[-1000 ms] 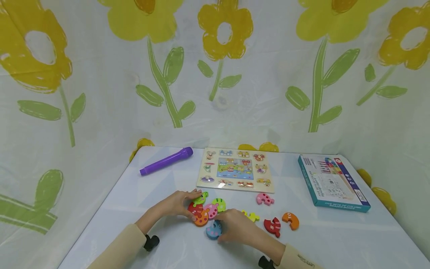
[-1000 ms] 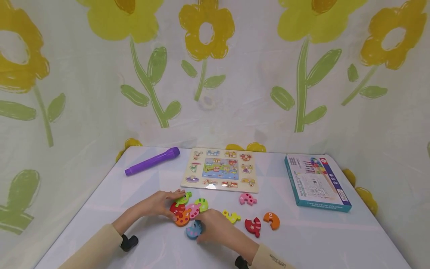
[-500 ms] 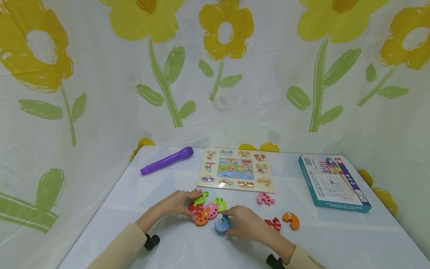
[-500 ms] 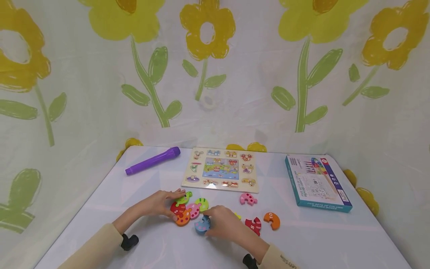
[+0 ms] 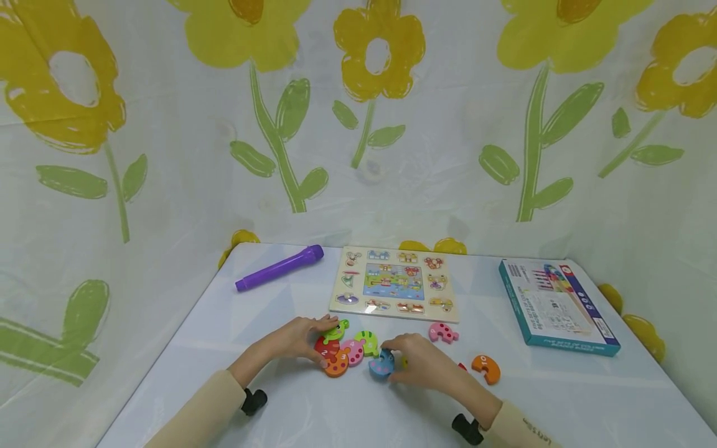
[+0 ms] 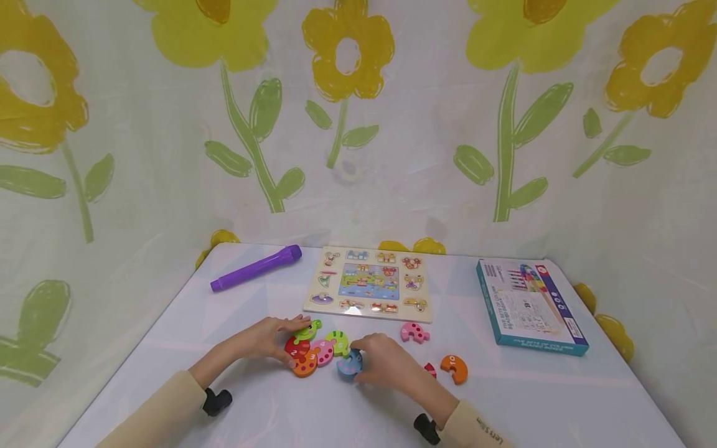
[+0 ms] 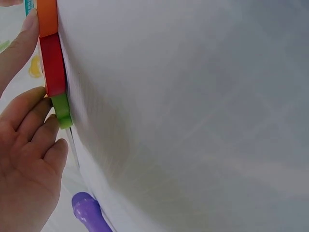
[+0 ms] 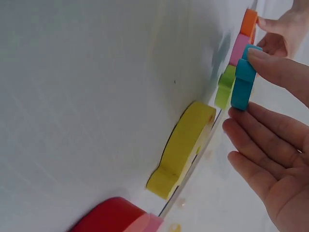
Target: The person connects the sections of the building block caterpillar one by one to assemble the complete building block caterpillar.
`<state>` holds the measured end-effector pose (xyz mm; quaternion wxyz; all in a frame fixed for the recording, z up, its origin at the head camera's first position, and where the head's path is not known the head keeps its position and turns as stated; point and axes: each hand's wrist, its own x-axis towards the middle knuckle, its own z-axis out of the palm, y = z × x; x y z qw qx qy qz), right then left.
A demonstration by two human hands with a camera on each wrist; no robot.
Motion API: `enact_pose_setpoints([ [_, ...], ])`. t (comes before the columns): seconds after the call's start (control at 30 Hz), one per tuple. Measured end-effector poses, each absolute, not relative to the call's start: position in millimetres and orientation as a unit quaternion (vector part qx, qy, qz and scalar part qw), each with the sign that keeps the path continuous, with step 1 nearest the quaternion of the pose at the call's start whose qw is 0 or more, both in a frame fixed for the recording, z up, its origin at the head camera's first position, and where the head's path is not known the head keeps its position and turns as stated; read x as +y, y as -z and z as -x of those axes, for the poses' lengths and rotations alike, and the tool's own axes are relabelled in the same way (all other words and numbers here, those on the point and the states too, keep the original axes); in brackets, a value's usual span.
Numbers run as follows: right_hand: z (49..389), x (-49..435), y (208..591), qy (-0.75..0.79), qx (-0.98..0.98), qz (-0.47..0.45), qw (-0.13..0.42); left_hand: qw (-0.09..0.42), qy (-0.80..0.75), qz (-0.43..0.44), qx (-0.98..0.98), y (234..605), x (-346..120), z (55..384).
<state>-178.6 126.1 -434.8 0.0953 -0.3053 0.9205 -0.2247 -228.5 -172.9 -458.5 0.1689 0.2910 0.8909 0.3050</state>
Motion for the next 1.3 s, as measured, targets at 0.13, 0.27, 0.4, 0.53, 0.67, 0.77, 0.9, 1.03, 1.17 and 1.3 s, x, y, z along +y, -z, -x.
enact_pose_setpoints([
  [0.13,181.2,126.2,433.9,0.228,0.922,0.302,0.088,0.170,-0.304,-0.289,0.892,458.5,-172.8,228.2],
  [0.27,183.2,125.0,433.6,0.228,0.920,0.307,0.082,0.171,-0.305,-0.287,0.892,458.8,-172.9,228.1],
  [0.4,185.0,123.6,434.3,0.226,0.920,0.311,0.079,0.172,-0.305,-0.282,0.893,459.2,-173.0,227.6],
  [0.53,187.4,122.3,435.8,0.223,0.920,0.312,0.077,0.172,-0.308,-0.281,0.892,459.6,-173.0,227.3],
  [0.67,189.7,120.8,439.0,0.223,0.920,0.314,0.076,0.172,-0.309,-0.284,0.891,460.0,-173.0,227.6],
  [0.77,190.4,119.9,440.6,0.223,0.920,0.313,0.074,0.171,-0.309,-0.287,0.891,460.2,-173.1,227.6],
  [0.9,190.6,119.2,440.3,0.222,0.923,0.304,0.076,0.170,-0.309,-0.287,0.890,459.7,-172.8,227.6],
  [1.03,191.0,118.0,440.2,0.219,0.926,0.297,0.085,0.172,-0.312,-0.284,0.890,459.0,-172.0,227.2],
  [1.17,191.2,117.6,440.9,0.216,0.928,0.291,0.092,0.173,-0.313,-0.280,0.891,458.3,-171.3,226.8],
  [1.3,190.6,119.2,440.5,0.220,0.928,0.289,0.089,0.173,-0.313,-0.280,0.891,458.0,-171.4,227.1],
])
